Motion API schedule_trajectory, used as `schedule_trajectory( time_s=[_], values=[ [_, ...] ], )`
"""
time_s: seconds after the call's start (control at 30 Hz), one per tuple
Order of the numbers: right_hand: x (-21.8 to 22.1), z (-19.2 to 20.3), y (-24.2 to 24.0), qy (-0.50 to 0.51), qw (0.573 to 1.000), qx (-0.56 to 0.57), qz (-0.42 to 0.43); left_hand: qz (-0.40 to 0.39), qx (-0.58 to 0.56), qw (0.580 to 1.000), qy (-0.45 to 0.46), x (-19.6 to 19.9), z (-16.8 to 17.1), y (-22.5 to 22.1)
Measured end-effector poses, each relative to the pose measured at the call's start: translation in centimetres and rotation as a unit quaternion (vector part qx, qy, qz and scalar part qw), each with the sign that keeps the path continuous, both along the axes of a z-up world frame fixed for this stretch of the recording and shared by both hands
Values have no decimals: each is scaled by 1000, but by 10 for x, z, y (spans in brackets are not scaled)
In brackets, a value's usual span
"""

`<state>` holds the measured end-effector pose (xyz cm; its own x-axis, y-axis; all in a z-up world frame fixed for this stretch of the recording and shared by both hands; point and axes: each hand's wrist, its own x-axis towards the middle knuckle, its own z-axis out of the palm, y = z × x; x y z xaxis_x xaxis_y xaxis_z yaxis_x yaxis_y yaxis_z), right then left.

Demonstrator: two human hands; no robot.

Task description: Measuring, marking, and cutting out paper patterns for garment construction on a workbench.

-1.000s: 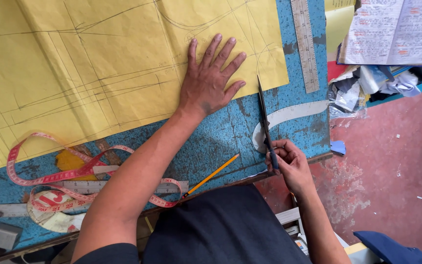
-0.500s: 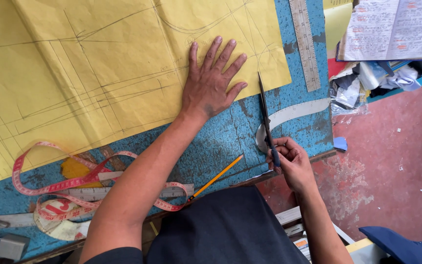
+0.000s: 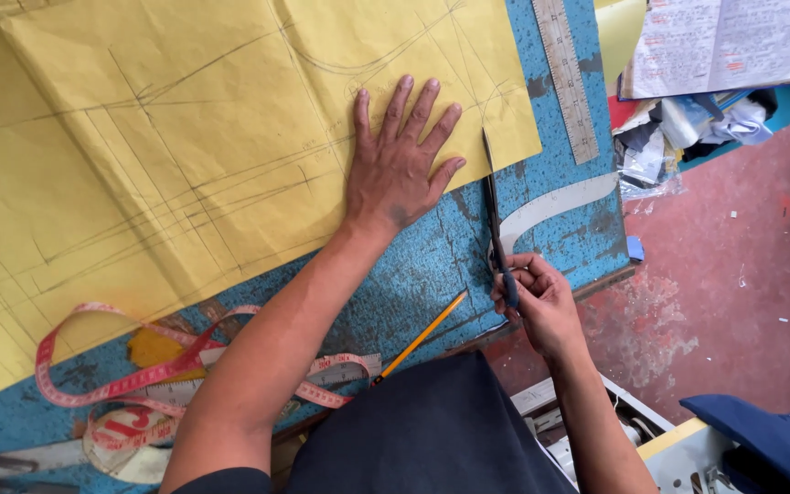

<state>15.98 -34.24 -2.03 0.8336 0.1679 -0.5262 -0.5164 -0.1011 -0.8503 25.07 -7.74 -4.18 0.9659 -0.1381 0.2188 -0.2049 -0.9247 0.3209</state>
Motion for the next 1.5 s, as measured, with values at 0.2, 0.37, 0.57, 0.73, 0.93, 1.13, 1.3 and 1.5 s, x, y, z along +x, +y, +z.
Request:
schedule_trajectory(
  time_s=[0.2,0.37,0.57,0.73,0.93,1.13,1.3,1.5],
  values=[
    [-3,6,19,-12,1000,-4,-18,-11,74,997,19,11,0,-1],
    [-7,4,37,-19,999,-16,-44,-31,80,996,-26,23,-3,6],
    [-13,4,50,-22,997,-1,-69,-53,117,989,-75,27,-10,21],
    [-8,7,69,-26,995,-6,-97,-60,114,988,-86,25,-8,24],
    [-11,10,81,-20,994,-14,-106,-65,120,987,-84,26,-8,24],
    [-10,10,108,-11,989,14,-144,-63,120,987,-80,26,-8,24],
    [-9,4,120,-11,985,47,-167,-57,119,988,-81,25,-5,25],
    [-11,-6,140,-47,976,71,-199,-53,7,989,-140,28,-15,22]
  ],
)
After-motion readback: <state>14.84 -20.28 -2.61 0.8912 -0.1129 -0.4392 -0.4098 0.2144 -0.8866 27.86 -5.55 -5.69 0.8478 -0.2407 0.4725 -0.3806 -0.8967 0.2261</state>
